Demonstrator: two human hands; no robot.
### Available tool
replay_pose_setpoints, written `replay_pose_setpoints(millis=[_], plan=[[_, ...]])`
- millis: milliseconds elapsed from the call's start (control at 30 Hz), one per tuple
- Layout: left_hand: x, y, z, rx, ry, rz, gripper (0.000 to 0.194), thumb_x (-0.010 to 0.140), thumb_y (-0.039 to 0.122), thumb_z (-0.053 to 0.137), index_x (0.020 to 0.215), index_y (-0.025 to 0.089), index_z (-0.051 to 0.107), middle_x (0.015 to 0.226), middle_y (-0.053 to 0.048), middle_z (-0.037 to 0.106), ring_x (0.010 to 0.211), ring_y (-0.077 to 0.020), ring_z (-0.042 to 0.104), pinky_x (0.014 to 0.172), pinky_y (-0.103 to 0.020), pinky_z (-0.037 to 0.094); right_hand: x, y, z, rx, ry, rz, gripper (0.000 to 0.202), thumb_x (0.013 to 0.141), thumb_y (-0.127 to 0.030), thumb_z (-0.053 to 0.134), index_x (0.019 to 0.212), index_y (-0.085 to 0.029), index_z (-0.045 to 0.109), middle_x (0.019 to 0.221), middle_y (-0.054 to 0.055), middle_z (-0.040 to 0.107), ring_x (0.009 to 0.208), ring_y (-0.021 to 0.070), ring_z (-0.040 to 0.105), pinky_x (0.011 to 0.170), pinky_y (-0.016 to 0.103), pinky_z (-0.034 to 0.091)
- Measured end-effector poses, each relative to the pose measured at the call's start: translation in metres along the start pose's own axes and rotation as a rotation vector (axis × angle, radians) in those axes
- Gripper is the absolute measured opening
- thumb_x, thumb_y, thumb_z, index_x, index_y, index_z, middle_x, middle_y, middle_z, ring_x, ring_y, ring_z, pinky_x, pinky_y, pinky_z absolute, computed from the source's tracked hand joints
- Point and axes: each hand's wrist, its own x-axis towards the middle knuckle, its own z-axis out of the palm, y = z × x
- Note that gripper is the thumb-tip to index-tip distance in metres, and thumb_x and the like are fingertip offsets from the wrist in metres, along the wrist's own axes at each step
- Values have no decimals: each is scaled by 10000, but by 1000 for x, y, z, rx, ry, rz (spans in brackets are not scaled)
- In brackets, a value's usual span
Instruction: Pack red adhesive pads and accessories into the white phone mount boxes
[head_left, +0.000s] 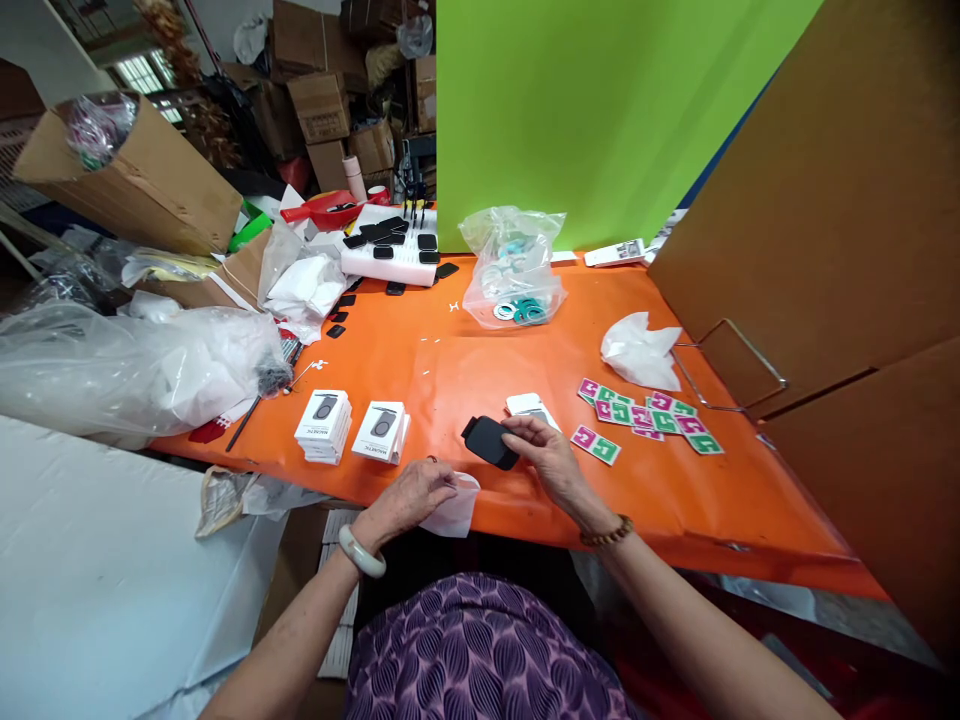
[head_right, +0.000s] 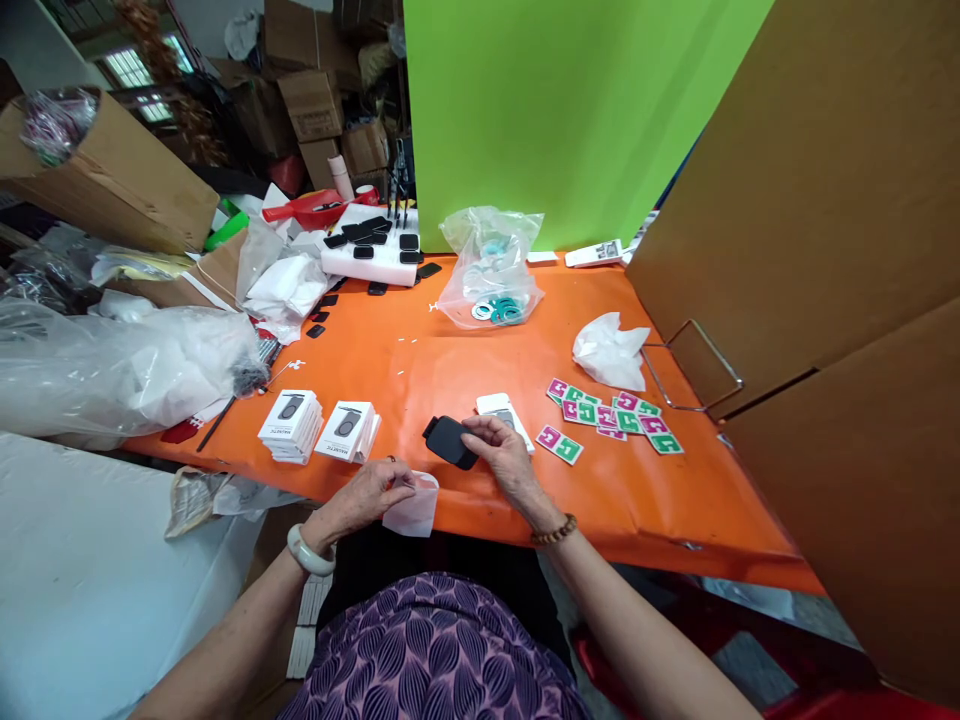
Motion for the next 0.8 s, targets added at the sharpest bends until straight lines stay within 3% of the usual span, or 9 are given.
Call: replay_pose_setpoints(millis=[133, 333, 500, 600, 667, 800], plan=[[0, 11, 0, -40, 6, -10, 119, 829, 204, 586, 748, 154, 659, 779, -28, 626, 768, -154, 576, 739, -258, 418, -10, -29, -1, -188, -131, -111, 277, 766, -401, 657, 947, -191, 658, 898, 52, 688, 793, 183, 629, 689, 302, 503], [-3, 31, -1, -98, 6, 13, 90, 812, 212, 634, 764, 160, 690, 861, -43, 652, 842, -156, 590, 787, -256, 432, -21, -57, -2, -586, -341, -391, 183, 880, -290, 545, 976, -212, 679, 952, 55, 699, 891, 180, 633, 819, 310, 494], [-4, 48, 4, -103, -10, 52, 101, 814, 215, 634, 750, 170, 697, 826, -26, 646, 825, -150, 581, 761, -245, 427, -20, -83, -2, -751, -721, -393, 216, 913, -204, 464, 1013, -198, 656, 983, 50, 676, 910, 161, 607, 824, 283, 465], [-6, 50, 12, -158, -16, 64, 118, 818, 241, 631, 751, 178, 705, 813, -23, 641, 797, -146, 576, 740, -246, 426, -18, -94, 0, -769, -864, -335, 188, 875, -164, 500, 971, -209, 655, 933, 26, 667, 843, 149, 598, 774, 266, 453], [-8, 51, 17, -227, 60, 38, 132, 807, 263, 644, 729, 174, 702, 795, -24, 634, 774, -147, 568, 727, -252, 426, -18, -93, 3, -696, -842, -265, 155, 848, -186, 546, 971, -217, 634, 860, 5, 654, 748, 133, 579, 682, 244, 448], [-10, 53, 24, -427, 218, 29, 161, 784, 291, 672, 682, 167, 677, 767, -25, 640, 779, -154, 570, 746, -267, 436, -26, -80, 12, -411, -484, -184, 145, 802, -326, 626, 855, -199, 579, 689, -27, 567, 606, 110, 502, 531, 216, 405]])
